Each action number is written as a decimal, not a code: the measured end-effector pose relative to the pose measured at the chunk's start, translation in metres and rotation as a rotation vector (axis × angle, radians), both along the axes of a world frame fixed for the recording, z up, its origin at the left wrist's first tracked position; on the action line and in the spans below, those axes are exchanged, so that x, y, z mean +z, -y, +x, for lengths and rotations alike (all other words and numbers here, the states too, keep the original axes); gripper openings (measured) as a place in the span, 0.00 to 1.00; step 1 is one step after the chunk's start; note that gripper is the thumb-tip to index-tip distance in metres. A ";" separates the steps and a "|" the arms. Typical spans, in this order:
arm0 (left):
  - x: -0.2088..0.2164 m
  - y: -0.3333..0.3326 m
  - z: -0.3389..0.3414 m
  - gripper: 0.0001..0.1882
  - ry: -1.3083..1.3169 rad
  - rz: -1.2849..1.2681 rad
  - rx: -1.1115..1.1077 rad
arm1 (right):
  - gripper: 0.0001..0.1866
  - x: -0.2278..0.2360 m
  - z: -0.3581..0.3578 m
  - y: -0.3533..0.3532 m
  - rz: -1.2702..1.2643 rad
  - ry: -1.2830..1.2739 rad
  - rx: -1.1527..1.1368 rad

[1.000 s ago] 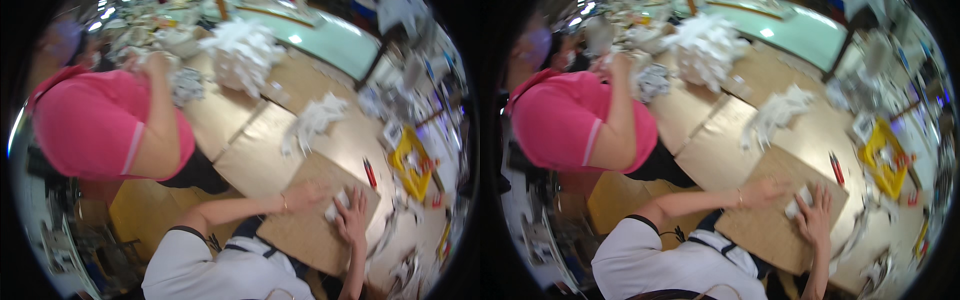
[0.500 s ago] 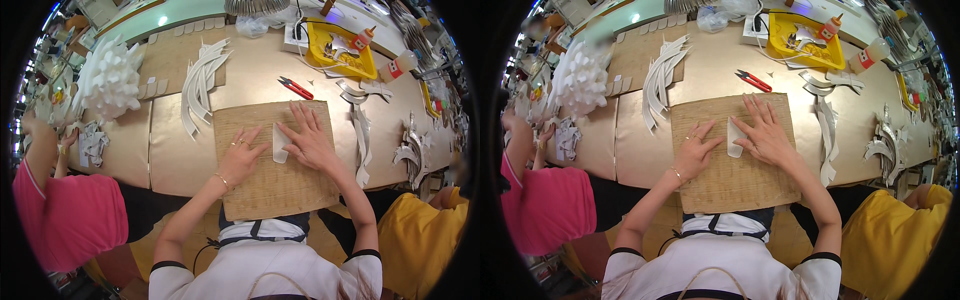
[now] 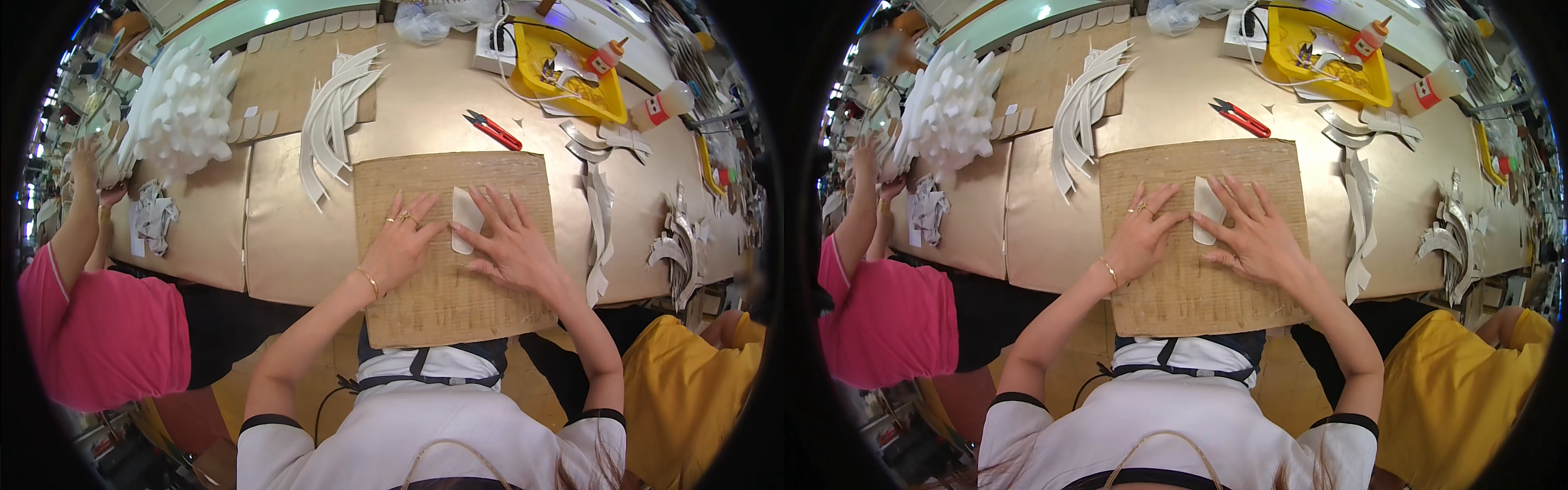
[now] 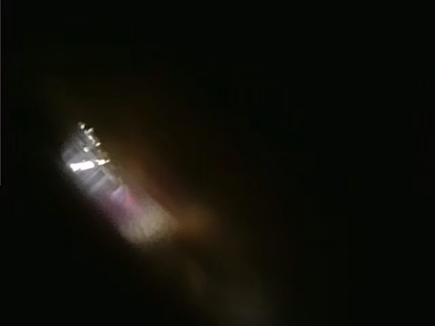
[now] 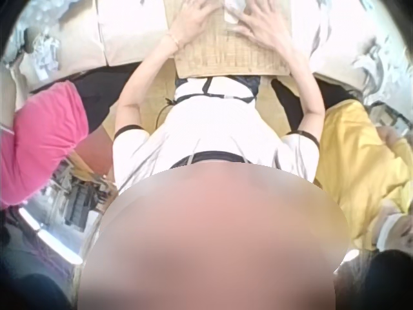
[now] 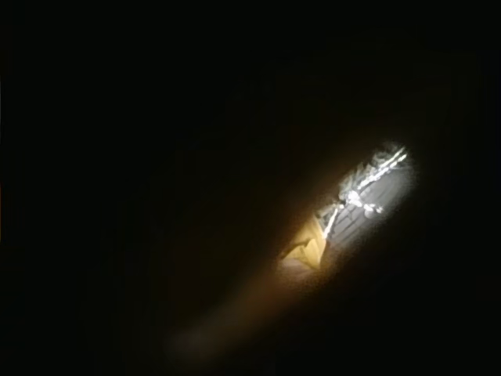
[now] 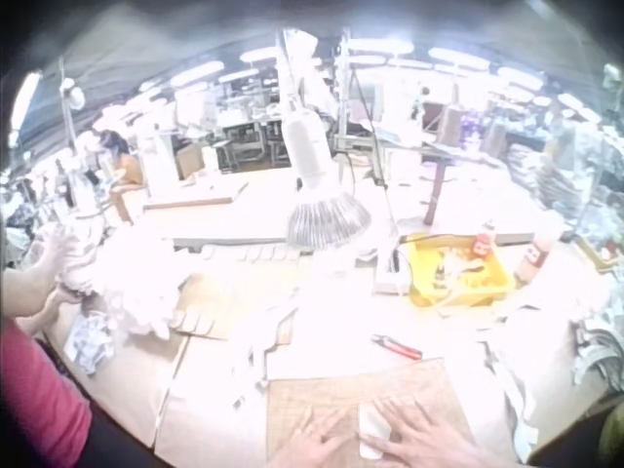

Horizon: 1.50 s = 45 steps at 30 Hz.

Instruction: The person trims white fabric pieces using red-handled scissors, then applies glue from a bottle to small fabric pieces and presses them onto a cardboard surface. The person handles multiple fabric pieces and tools on a cluttered workbench.

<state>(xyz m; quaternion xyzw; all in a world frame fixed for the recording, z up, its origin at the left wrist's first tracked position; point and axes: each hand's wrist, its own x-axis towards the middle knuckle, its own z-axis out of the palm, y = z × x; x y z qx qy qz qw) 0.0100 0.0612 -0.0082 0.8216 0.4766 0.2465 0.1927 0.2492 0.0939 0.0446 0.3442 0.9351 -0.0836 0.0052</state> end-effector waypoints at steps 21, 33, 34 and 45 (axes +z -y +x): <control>-0.013 -0.001 0.006 0.20 0.066 -0.011 0.012 | 0.27 0.007 -0.004 0.019 -0.246 -0.030 -0.058; -0.015 0.000 0.007 0.19 0.110 0.027 0.032 | 0.24 -0.003 0.001 0.004 -0.142 -0.205 -0.156; -0.015 0.000 0.007 0.19 0.103 0.026 0.034 | 0.24 -0.004 0.002 0.009 -0.145 -0.169 -0.131; -0.017 0.004 0.002 0.23 0.112 0.044 0.077 | 0.21 -0.016 0.019 -0.012 -0.199 -0.347 -0.286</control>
